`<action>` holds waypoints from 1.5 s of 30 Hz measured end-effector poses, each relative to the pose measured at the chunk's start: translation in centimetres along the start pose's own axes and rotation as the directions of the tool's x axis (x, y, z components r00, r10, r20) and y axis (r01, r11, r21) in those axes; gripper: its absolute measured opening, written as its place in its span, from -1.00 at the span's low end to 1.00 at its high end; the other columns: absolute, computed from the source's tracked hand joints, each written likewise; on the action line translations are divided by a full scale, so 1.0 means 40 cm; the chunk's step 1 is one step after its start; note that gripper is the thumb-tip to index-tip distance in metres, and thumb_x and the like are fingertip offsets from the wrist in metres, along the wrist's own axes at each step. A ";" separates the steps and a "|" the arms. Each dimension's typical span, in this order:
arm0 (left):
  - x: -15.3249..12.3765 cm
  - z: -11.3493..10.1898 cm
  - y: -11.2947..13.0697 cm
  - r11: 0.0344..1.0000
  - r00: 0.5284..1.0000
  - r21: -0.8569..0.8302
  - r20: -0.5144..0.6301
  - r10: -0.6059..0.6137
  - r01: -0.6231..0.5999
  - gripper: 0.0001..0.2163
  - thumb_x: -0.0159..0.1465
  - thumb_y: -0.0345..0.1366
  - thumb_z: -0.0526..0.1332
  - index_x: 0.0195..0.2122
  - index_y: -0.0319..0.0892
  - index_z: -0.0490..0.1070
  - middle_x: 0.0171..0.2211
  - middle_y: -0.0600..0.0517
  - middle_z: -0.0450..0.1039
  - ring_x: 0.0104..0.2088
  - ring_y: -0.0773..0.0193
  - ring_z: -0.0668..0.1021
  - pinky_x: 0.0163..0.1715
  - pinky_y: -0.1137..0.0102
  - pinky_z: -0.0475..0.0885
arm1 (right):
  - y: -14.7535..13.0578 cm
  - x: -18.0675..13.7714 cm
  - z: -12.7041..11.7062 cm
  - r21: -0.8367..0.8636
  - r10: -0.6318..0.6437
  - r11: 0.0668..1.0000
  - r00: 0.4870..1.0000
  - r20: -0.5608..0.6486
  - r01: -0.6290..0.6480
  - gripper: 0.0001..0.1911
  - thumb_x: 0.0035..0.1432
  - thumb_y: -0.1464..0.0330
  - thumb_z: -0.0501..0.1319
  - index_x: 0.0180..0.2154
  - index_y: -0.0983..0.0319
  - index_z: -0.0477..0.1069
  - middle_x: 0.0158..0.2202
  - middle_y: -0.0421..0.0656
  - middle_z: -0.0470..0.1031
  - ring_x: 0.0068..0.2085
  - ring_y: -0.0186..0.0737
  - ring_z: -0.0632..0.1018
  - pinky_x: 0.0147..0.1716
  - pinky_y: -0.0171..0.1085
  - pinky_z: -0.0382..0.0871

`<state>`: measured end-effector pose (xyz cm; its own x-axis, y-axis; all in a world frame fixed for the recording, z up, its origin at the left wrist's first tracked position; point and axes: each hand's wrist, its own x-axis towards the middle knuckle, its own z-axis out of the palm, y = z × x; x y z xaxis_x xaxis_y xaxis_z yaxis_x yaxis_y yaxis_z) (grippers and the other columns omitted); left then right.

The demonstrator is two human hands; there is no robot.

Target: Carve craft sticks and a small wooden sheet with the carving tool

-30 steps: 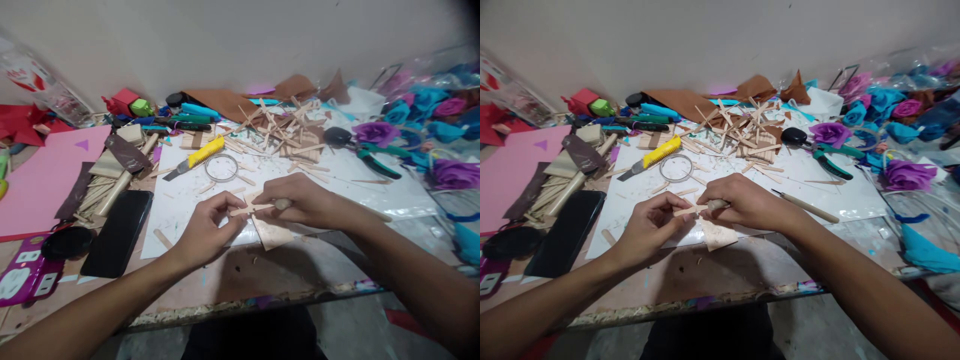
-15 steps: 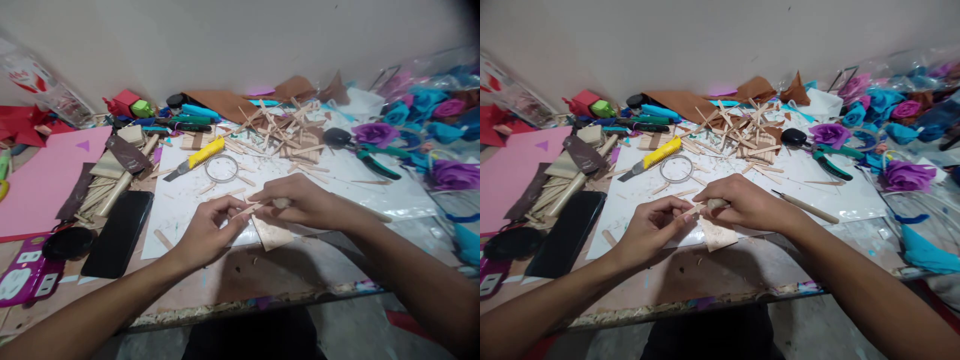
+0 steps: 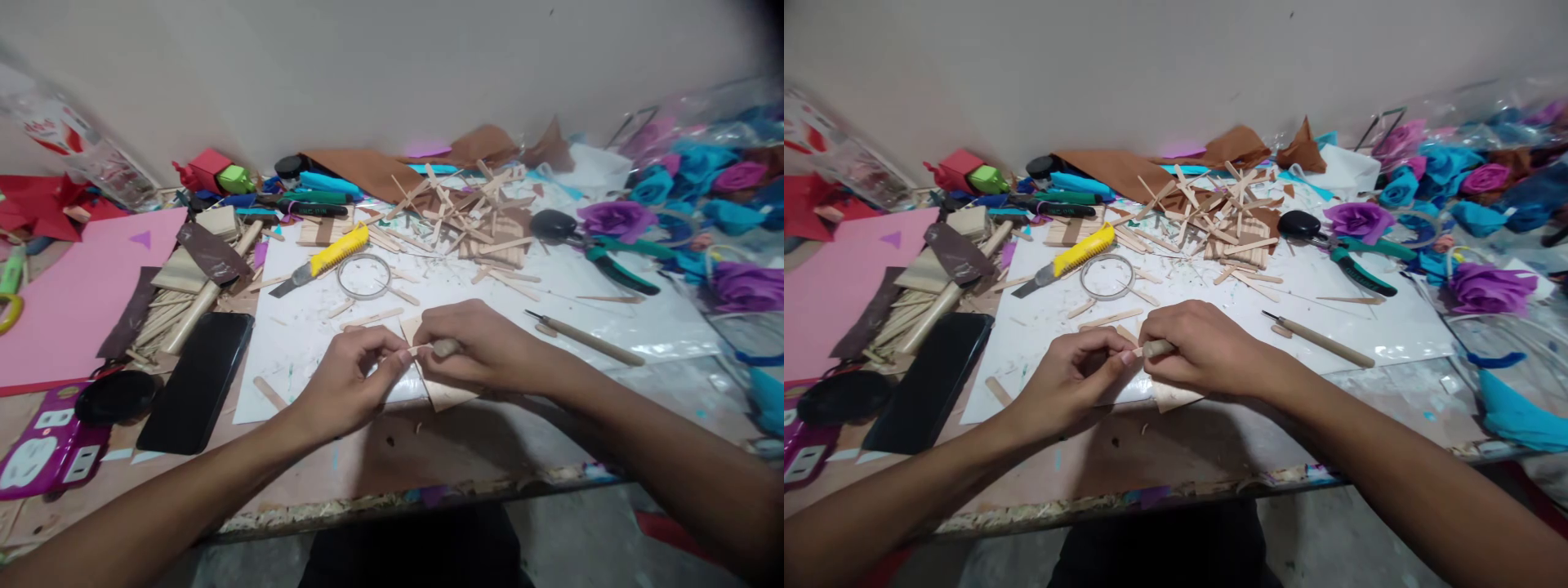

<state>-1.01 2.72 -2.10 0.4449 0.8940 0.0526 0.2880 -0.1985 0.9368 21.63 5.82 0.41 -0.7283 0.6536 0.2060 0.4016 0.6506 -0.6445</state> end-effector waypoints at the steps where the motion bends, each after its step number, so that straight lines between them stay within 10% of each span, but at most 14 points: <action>1: 0.000 -0.001 0.000 1.000 1.000 0.003 0.011 -0.004 0.004 -0.75 0.45 -0.15 0.23 -0.28 -0.19 0.55 -0.38 0.03 0.51 -0.41 0.33 0.43 -0.38 0.40 0.28 | -0.001 0.000 0.003 -0.009 0.015 1.000 1.000 0.005 -0.015 -0.85 0.28 0.39 0.24 -0.32 0.32 0.54 -0.44 -0.17 0.52 -0.43 -0.33 0.44 -0.40 -0.35 0.15; 38: -0.003 -0.001 0.001 0.983 0.997 -0.164 -0.008 -0.082 0.079 -0.78 0.44 -0.10 0.25 -0.12 -0.14 0.54 -0.40 0.07 0.44 -0.46 0.37 0.36 -0.46 0.44 0.21 | 0.020 -0.002 0.012 -0.005 -0.014 1.000 0.979 -0.204 0.014 -0.95 0.19 0.42 0.30 -0.34 0.27 0.49 -0.54 -0.30 0.42 -0.51 -0.42 0.38 -0.45 -0.42 0.18; 45: 0.000 -0.006 0.004 0.997 0.996 0.026 0.041 0.077 -0.078 -0.82 0.46 -0.20 0.21 -0.14 -0.17 0.55 -0.26 -0.01 0.54 -0.28 0.28 0.50 -0.26 0.39 0.35 | 0.012 -0.001 -0.017 0.032 0.002 0.999 1.000 -0.022 -0.001 -0.87 0.24 0.36 0.30 -0.36 0.29 0.53 -0.51 -0.26 0.50 -0.48 -0.40 0.42 -0.44 -0.40 0.18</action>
<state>-1.16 2.79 -1.85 0.4997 0.8592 0.1102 0.2746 -0.2778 0.9206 22.22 6.36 0.61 -0.7152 0.6632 0.2207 0.3848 0.6371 -0.6678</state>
